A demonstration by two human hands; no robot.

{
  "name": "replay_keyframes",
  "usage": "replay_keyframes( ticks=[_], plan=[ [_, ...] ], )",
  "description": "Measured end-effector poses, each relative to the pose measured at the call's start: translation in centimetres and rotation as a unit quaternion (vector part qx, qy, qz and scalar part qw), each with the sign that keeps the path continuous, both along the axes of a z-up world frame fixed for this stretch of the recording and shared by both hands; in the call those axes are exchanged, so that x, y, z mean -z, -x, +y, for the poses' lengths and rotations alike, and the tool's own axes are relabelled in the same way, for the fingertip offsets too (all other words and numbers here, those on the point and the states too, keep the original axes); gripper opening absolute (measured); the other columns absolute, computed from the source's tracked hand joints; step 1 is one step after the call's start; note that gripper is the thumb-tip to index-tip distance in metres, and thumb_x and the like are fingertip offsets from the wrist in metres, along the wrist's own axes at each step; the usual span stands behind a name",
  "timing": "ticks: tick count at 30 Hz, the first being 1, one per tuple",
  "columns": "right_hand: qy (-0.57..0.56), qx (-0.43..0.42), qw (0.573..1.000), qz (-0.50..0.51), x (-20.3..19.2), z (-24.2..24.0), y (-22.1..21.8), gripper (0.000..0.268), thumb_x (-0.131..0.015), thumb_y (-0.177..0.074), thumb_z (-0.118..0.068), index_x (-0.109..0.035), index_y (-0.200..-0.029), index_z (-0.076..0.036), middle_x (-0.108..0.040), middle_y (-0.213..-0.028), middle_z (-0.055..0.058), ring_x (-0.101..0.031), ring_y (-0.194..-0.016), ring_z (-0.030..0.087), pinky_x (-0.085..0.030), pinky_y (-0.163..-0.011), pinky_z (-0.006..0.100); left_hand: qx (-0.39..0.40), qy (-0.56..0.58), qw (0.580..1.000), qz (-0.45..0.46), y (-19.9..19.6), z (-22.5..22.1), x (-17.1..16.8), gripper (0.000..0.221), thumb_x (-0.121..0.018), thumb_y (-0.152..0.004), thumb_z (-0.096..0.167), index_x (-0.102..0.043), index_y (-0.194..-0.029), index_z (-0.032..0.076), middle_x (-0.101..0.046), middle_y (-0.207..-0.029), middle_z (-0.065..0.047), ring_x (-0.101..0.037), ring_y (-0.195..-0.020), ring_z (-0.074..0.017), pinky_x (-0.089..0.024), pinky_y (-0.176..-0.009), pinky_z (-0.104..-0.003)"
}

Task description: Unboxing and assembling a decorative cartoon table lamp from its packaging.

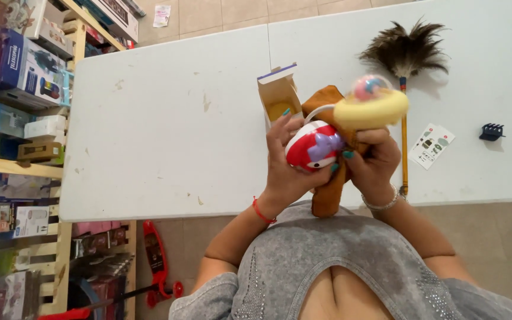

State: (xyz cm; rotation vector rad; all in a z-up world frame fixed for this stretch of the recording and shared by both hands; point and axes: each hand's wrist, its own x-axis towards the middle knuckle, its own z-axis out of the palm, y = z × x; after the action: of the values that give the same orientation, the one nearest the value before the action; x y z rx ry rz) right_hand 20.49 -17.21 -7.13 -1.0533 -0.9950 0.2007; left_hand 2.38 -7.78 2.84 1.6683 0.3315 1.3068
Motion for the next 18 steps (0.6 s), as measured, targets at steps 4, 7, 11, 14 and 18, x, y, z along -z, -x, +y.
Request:
replay_keyframes(
  ticks=[4,7,11,14,18],
  plan=[
    [-0.058,0.132,0.982,-0.121,-6.1,0.7,1.3,0.017,-0.079,-0.094,-0.002,-0.064,-0.094,0.008,-0.057,-0.086,0.015,-0.041,-0.063,0.012,-0.036,-0.054,0.028,0.083,0.127,0.987,-0.045,0.6,0.2,0.5,0.108,-0.091,-0.068,0.01,-0.026,-0.154,0.008,-0.059,-0.129,-0.018,-0.062,-0.114,-0.0291,-0.056,-0.096,-0.045],
    [-0.106,0.162,0.963,-0.19,-6.0,0.2,0.5,0.02,-0.078,-0.096,-0.006,-0.066,-0.093,0.01,-0.054,-0.082,0.015,-0.044,-0.065,0.018,-0.041,-0.057,0.032,0.098,0.157,0.982,-0.039,0.9,0.3,0.4,0.111,-0.092,-0.067,0.008,-0.025,-0.155,0.008,-0.058,-0.129,-0.018,-0.061,-0.113,-0.0283,-0.057,-0.095,-0.043],
    [-0.148,0.126,0.903,-0.383,-7.2,0.3,1.1,0.022,-0.085,-0.089,-0.019,-0.079,-0.088,0.002,-0.065,-0.094,0.019,-0.062,-0.075,0.036,-0.057,-0.07,0.045,0.073,0.131,0.989,-0.014,1.0,0.2,-0.7,0.109,-0.092,-0.068,0.012,-0.026,-0.155,0.009,-0.059,-0.128,-0.018,-0.062,-0.112,-0.0281,-0.058,-0.095,-0.043],
    [-0.166,0.138,0.883,-0.418,-6.9,1.1,1.5,0.016,-0.091,-0.083,-0.015,-0.082,-0.086,-0.001,-0.062,-0.092,0.017,-0.057,-0.072,0.032,-0.057,-0.068,0.043,0.024,0.061,0.997,0.027,0.9,0.2,-0.6,0.108,-0.091,-0.068,0.01,-0.024,-0.153,0.01,-0.057,-0.126,-0.021,-0.064,-0.11,-0.0339,-0.058,-0.092,-0.047],
    [-0.16,0.143,0.883,-0.418,-8.3,1.2,2.3,0.011,-0.087,-0.086,-0.009,-0.081,-0.086,0.0,-0.065,-0.092,0.017,-0.059,-0.068,0.032,-0.058,-0.063,0.042,-0.017,0.005,0.999,0.027,0.7,0.2,-0.7,0.105,-0.092,-0.068,0.014,-0.027,-0.15,0.009,-0.058,-0.127,-0.02,-0.064,-0.111,-0.0357,-0.057,-0.094,-0.049]
  ],
)
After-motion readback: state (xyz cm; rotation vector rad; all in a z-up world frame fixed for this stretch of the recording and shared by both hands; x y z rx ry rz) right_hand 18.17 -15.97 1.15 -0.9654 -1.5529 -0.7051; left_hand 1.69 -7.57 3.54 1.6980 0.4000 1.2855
